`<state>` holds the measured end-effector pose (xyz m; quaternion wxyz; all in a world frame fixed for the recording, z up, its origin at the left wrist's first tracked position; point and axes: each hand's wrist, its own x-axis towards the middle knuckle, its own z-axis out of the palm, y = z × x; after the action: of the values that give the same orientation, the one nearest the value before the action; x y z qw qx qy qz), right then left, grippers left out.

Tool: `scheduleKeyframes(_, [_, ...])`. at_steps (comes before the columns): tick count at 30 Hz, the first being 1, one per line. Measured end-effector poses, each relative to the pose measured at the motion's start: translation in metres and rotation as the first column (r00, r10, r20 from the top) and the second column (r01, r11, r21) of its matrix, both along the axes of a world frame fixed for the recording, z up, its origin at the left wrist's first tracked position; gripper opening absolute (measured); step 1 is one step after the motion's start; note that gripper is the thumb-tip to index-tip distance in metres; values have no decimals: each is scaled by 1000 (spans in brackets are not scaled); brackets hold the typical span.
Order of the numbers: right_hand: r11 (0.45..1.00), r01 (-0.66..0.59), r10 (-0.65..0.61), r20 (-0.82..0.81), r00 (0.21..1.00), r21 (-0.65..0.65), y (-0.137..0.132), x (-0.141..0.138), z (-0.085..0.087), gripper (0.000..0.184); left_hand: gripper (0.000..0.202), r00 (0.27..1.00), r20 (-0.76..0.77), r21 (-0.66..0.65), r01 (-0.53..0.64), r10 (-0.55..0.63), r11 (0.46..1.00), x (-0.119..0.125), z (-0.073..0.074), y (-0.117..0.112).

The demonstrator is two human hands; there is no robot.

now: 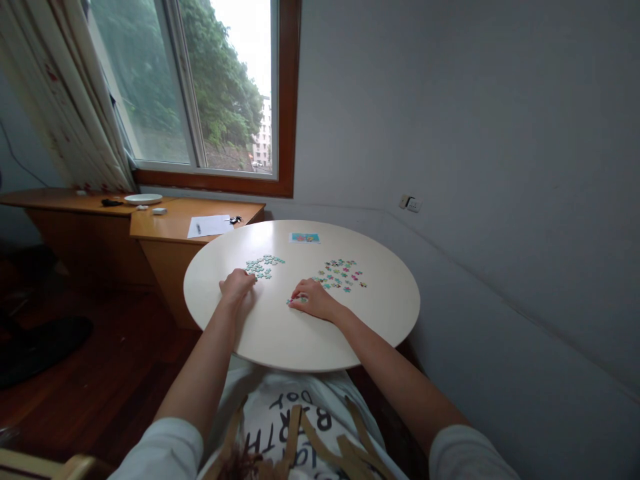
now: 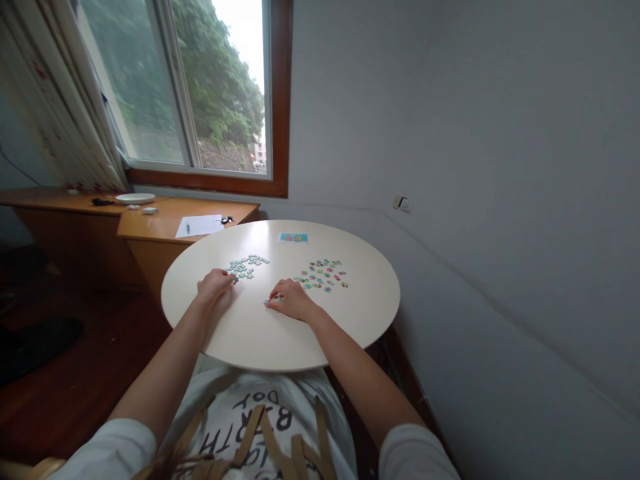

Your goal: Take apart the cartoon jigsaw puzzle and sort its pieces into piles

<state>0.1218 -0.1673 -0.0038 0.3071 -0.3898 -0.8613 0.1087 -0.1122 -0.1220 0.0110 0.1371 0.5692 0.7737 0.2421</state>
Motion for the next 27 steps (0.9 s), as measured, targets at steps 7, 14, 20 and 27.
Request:
scheduleKeyframes(7, [998, -12, 9, -43, 999, -68, -3, -1, 3, 7, 19, 1000, 2, 11, -6, 6, 1000, 2, 3, -3])
scheduleKeyframes(14, [994, -4, 0, -34, 999, -113, -4, -2, 4, 7, 19, 999, 32, 64, -13, 11, 998, 6, 7, -7])
scheduleKeyframes(20, [990, -9, 2, -49, 999, -141, -6, -2, 6, 7, 18, 998, 48, 94, 23, -28, 995, 13, 8, -8])
scheduleKeyframes(27, [984, -31, 10, -117, 993, -175, -6, -3, 5, 9, 19, 996, 42, 143, 76, -82, 987, 21, 6, -9])
